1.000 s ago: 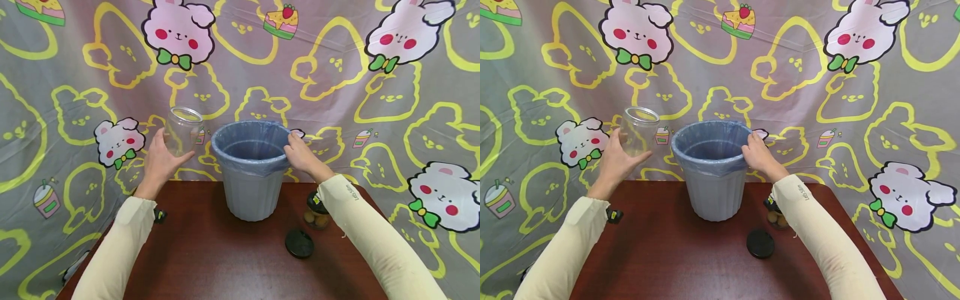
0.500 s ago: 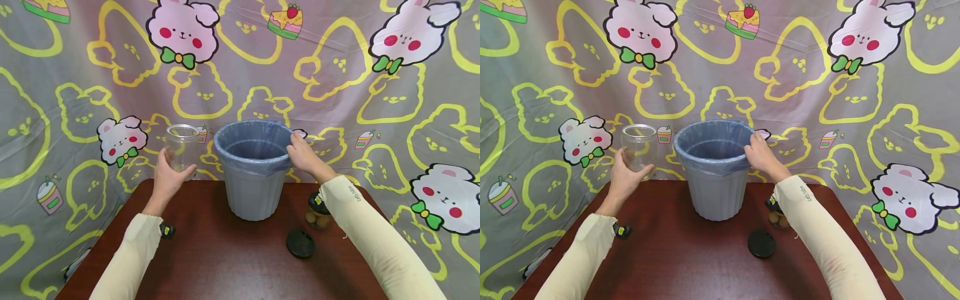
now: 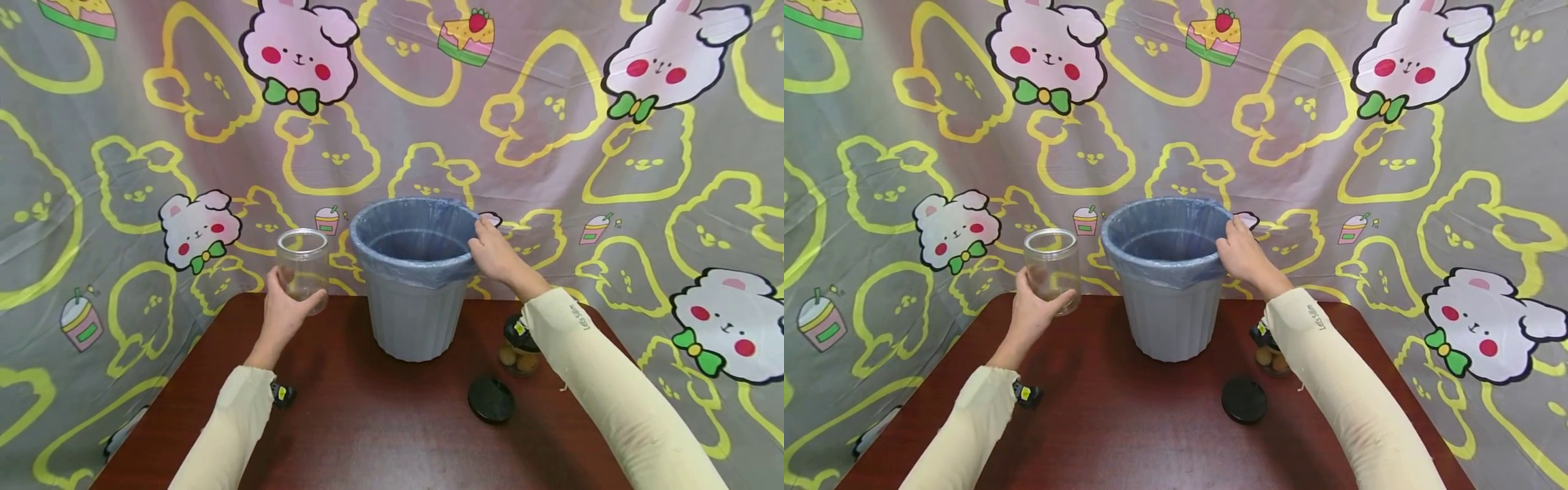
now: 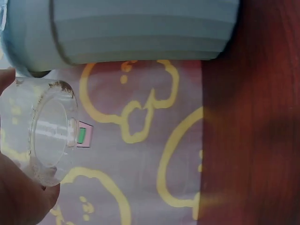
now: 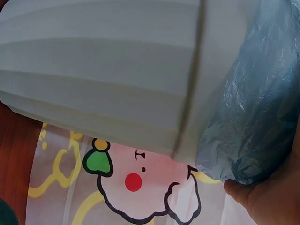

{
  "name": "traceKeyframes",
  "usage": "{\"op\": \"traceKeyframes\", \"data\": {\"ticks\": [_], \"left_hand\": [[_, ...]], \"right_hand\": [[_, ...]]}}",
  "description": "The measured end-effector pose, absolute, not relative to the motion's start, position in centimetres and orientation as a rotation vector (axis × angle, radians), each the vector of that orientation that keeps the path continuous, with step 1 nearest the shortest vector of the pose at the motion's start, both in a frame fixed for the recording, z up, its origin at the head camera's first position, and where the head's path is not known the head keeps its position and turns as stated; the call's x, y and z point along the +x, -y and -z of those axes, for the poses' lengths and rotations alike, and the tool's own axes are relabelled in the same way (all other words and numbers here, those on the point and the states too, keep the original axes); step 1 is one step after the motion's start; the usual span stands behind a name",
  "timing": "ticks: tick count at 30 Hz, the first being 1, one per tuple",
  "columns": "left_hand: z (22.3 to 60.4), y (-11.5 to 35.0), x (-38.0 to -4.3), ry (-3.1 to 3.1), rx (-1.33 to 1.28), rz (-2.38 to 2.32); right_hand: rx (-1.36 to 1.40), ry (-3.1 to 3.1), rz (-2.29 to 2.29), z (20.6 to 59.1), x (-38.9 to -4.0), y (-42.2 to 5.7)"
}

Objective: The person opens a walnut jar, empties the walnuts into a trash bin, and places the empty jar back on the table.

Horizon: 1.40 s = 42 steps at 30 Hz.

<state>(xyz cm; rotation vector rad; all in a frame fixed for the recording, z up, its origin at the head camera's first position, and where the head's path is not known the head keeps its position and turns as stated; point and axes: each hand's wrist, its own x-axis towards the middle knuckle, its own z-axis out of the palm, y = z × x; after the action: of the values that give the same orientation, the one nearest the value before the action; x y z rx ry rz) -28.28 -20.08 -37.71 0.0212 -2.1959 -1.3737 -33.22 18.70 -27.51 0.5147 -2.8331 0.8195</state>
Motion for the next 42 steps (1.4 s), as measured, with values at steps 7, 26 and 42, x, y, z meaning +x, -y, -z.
{"op": "traceKeyframes", "data": {"ticks": [7,26,42], "left_hand": [[39.4,20.1,-28.8,2.222,0.032,1.426],[43.3,19.6,-29.4,2.304,0.149,1.451],[45.3,19.6,-30.1,2.313,0.141,1.492]], "right_hand": [[0.514,2.824,-0.835,27.5,-33.2,-18.7],[0.514,2.833,-0.841,27.6,-33.2,-18.8],[0.532,2.841,-0.84,27.6,-33.2,-18.9]]}}
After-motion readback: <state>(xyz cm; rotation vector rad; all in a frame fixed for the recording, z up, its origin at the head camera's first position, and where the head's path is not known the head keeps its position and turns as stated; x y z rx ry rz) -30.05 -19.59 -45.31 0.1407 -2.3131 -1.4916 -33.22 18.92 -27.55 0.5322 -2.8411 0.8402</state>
